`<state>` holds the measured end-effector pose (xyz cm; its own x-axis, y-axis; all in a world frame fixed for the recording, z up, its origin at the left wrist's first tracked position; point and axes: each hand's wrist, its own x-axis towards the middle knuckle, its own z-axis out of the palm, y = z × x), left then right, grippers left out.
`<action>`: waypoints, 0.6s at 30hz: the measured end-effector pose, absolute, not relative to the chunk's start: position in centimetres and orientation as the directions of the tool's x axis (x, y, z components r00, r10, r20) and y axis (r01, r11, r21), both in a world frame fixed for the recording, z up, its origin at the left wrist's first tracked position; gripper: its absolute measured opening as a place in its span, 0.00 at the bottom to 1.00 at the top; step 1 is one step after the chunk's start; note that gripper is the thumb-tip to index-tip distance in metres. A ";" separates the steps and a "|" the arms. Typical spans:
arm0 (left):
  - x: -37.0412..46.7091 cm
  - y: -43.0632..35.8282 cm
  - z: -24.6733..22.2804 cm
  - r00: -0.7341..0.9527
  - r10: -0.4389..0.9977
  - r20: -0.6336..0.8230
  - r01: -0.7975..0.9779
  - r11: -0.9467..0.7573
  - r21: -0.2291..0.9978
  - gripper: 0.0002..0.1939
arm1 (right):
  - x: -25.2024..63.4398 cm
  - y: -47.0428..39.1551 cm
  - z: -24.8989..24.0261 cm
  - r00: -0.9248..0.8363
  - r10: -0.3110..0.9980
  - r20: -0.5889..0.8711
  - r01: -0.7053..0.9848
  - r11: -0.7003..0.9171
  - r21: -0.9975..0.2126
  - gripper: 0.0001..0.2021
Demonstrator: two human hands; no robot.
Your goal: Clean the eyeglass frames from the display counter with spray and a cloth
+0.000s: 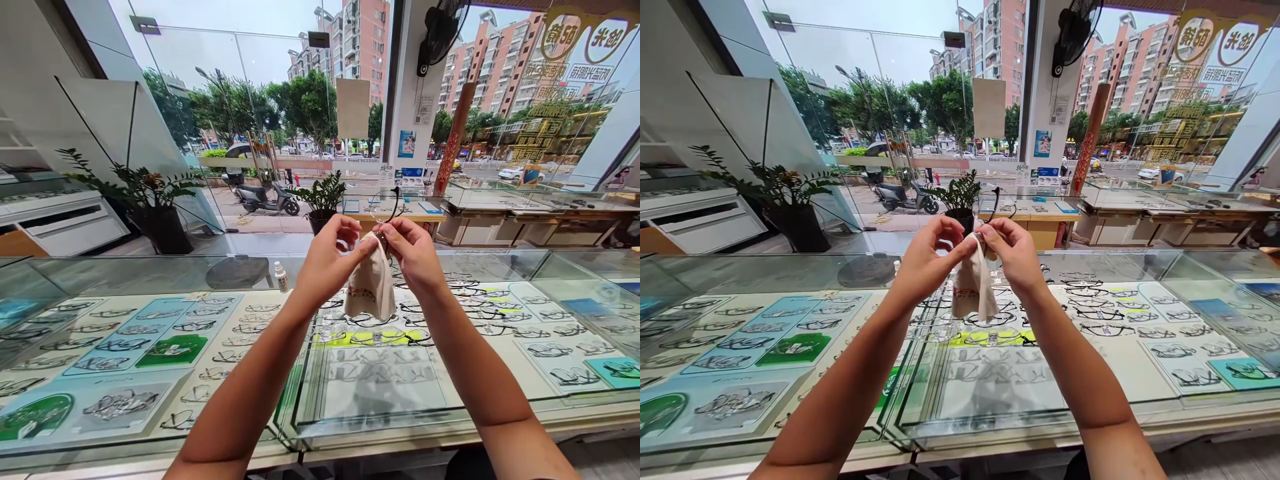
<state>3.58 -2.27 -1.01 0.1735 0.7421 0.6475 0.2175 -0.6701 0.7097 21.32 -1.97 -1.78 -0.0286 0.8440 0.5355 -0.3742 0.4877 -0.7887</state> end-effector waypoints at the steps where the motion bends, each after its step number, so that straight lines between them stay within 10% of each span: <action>1: 3.7 -2.1 -1.2 0.210 0.773 0.599 0.201 -0.634 0.747 0.20 | 21.3 -1.9 -1.8 -0.029 0.836 0.548 -0.388 0.495 -0.777 0.14; 18: 5.3 -1.8 -2.0 0.436 0.778 0.453 -0.255 -0.375 0.891 0.25 | 20.5 -1.5 -2.1 -0.009 0.837 0.547 -0.537 0.457 -0.709 0.17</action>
